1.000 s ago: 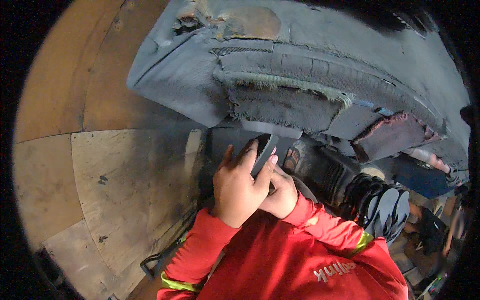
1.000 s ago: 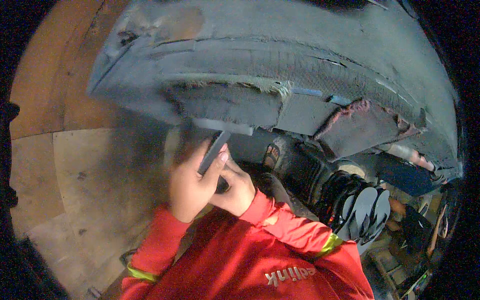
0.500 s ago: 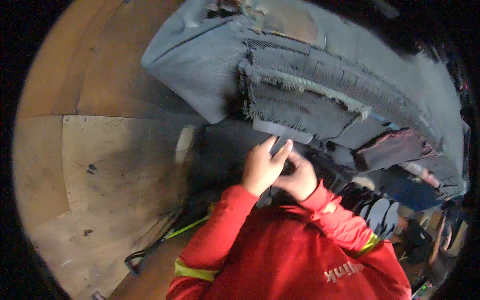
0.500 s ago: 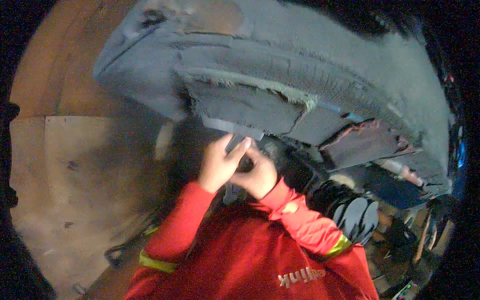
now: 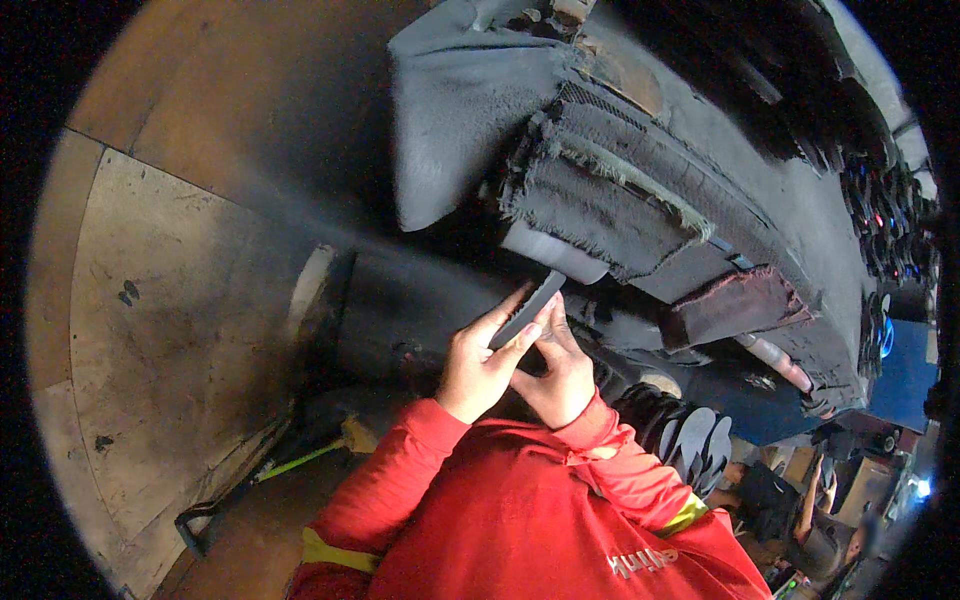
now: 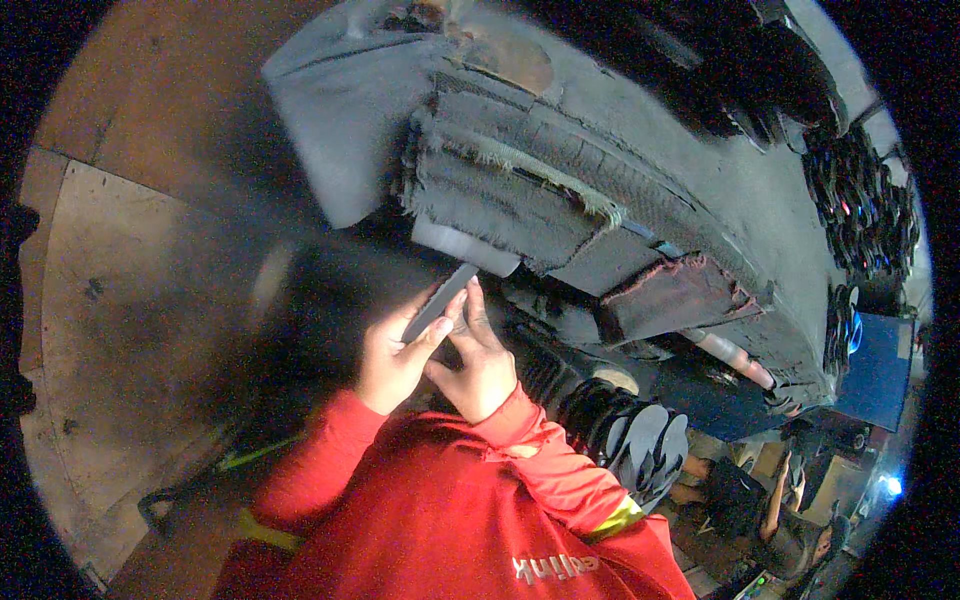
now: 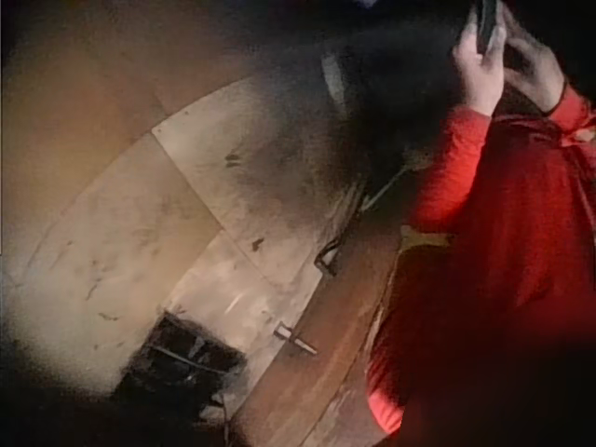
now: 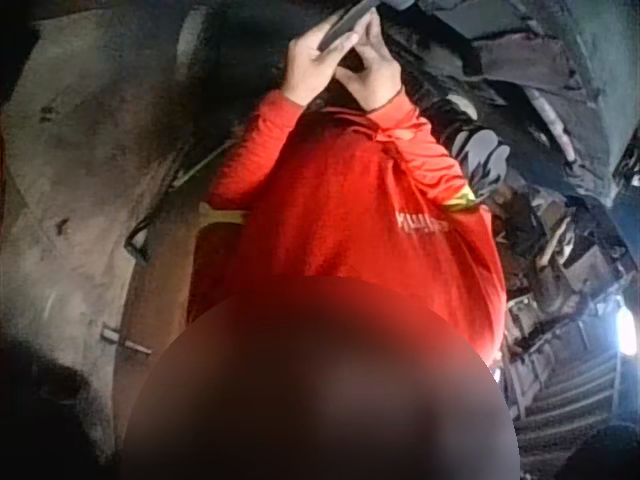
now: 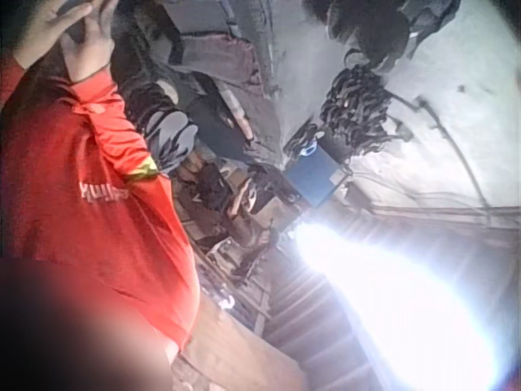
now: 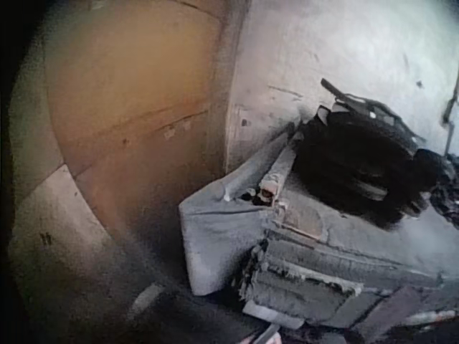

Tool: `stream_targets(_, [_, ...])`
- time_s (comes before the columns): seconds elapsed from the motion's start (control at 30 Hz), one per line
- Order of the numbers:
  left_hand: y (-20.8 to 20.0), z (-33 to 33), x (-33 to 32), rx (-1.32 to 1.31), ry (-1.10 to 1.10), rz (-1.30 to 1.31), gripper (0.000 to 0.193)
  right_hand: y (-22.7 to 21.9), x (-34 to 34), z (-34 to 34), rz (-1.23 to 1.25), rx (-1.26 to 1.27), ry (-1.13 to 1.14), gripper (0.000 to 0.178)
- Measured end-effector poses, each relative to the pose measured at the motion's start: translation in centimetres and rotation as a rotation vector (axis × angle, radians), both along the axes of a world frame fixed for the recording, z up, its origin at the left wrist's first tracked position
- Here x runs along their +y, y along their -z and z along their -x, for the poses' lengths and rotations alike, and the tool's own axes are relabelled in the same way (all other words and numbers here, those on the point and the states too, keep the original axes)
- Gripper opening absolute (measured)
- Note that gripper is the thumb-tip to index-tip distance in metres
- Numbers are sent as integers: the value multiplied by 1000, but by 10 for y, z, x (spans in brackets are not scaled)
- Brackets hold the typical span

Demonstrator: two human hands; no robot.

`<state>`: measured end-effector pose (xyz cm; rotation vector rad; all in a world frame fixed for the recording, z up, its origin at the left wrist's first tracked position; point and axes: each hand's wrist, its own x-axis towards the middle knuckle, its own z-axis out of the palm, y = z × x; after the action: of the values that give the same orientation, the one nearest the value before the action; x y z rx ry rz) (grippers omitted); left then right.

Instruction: The person repeatedly picks up a flip-flop sole and strap, aligns the strap over the sole, and presses them together to form a complete flip-flop. The finished flip-flops are placed on a nearby surface. The process is repeated multiple times with different pairs.

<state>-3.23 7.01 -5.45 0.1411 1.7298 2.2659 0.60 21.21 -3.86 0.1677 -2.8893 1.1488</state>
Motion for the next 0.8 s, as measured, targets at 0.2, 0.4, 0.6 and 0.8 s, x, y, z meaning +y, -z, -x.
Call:
stream_targets(0.2, [-19, 0, -7, 89, -28, 88, 41, 7, -8, 2, -65, 134, 16, 72])
stream_targets(0.4, [-46, 26, -11, 358, -66, 527, 34, 15, -31, 6, 140, 77, 58, 62])
stream_targets(0.6, [-53, 44, -1, 372, 12, 990, 35, 3, -36, 5, 500, -167, 121, 56])
stream_targets(0.8, [-24, 44, 24, 67, 20, 625, 32, -5, 0, 13, 106, -209, 85, 82])
